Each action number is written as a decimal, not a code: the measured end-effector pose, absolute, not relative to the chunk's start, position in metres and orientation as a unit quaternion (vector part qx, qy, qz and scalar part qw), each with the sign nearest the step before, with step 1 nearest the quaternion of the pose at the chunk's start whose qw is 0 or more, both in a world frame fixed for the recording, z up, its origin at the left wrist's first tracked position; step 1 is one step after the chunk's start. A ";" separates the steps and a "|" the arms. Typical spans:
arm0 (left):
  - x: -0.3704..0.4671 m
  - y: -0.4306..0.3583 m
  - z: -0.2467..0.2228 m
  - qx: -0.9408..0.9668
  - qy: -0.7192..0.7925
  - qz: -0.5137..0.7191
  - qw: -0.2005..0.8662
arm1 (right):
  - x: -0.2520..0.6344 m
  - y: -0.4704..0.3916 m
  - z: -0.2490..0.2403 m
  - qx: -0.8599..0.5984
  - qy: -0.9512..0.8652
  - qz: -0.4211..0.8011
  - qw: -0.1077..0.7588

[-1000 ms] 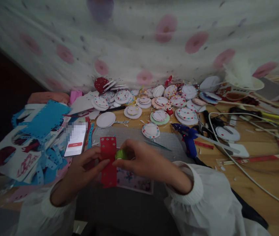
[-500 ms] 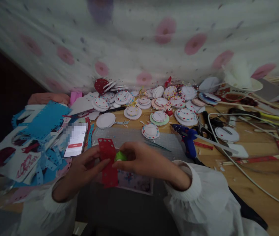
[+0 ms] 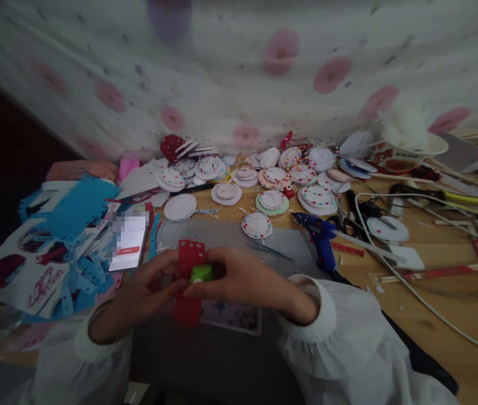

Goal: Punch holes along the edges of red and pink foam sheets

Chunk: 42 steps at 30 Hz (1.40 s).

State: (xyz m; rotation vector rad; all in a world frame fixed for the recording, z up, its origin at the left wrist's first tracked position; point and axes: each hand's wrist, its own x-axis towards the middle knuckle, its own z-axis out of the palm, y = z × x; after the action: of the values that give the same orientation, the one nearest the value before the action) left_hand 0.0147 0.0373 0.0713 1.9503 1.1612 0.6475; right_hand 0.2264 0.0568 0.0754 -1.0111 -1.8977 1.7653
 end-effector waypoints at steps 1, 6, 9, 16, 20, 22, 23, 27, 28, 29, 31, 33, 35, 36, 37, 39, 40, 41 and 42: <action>0.015 0.037 0.070 0.763 0.454 0.257 0.381 | 0.226 0.057 0.075 -0.355 -0.667 0.629 0.182; 0.014 0.032 0.062 0.743 0.471 0.271 0.390 | 0.226 0.058 0.079 -0.338 -0.664 0.647 0.162; 0.013 0.029 0.063 0.752 0.465 0.257 0.391 | 0.228 0.057 0.081 -0.308 -0.677 0.650 0.154; 0.014 0.020 0.063 0.760 0.468 0.269 0.363 | 0.229 0.055 0.076 -0.318 -0.706 0.610 0.167; 0.015 0.018 0.064 0.749 0.467 0.250 0.399 | 0.229 0.057 0.076 -0.287 -0.724 0.611 0.142; 0.015 0.018 0.064 0.738 0.472 0.246 0.414 | 0.229 0.057 0.076 -0.280 -0.725 0.615 0.134; 0.016 0.018 0.065 0.734 0.475 0.245 0.420 | 0.229 0.057 0.077 -0.278 -0.724 0.617 0.135; 0.017 0.018 0.066 0.714 0.493 0.245 0.432 | 0.229 0.057 0.079 -0.282 -0.719 0.615 0.160; 0.017 0.018 0.066 0.709 0.500 0.245 0.433 | 0.230 0.057 0.079 -0.285 -0.719 0.612 0.163; 0.017 0.018 0.066 0.704 0.506 0.246 0.434 | 0.230 0.056 0.080 -0.288 -0.720 0.610 0.163; 0.018 0.018 0.066 0.697 0.507 0.242 0.445 | 0.230 0.056 0.081 -0.293 -0.721 0.607 0.158; 0.017 0.018 0.065 0.693 0.505 0.241 0.454 | 0.230 0.056 0.082 -0.294 -0.719 0.612 0.152; 0.017 0.018 0.063 0.690 0.509 0.244 0.453 | 0.230 0.056 0.082 -0.290 -0.714 0.620 0.147; 0.017 0.018 0.063 0.690 0.514 0.245 0.447 | 0.229 0.056 0.081 -0.291 -0.713 0.622 0.145; 0.017 0.018 0.062 0.691 0.518 0.248 0.438 | 0.229 0.056 0.081 -0.297 -0.712 0.620 0.144; 0.016 0.017 0.062 0.697 0.523 0.253 0.420 | 0.229 0.056 0.080 -0.319 -0.715 0.608 0.132; 0.016 0.017 0.063 0.700 0.525 0.255 0.412 | 0.229 0.056 0.079 -0.330 -0.716 0.603 0.124; 0.016 0.017 0.064 0.703 0.525 0.256 0.406 | 0.229 0.056 0.079 -0.339 -0.716 0.599 0.119; 0.016 0.018 0.065 0.707 0.522 0.257 0.403 | 0.228 0.056 0.079 -0.337 -0.715 0.600 0.118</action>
State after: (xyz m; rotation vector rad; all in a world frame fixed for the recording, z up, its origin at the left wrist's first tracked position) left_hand 0.0163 0.0175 0.0649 1.7853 1.3178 0.6490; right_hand 0.2283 0.0564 0.0793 -0.9866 -2.0927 1.7563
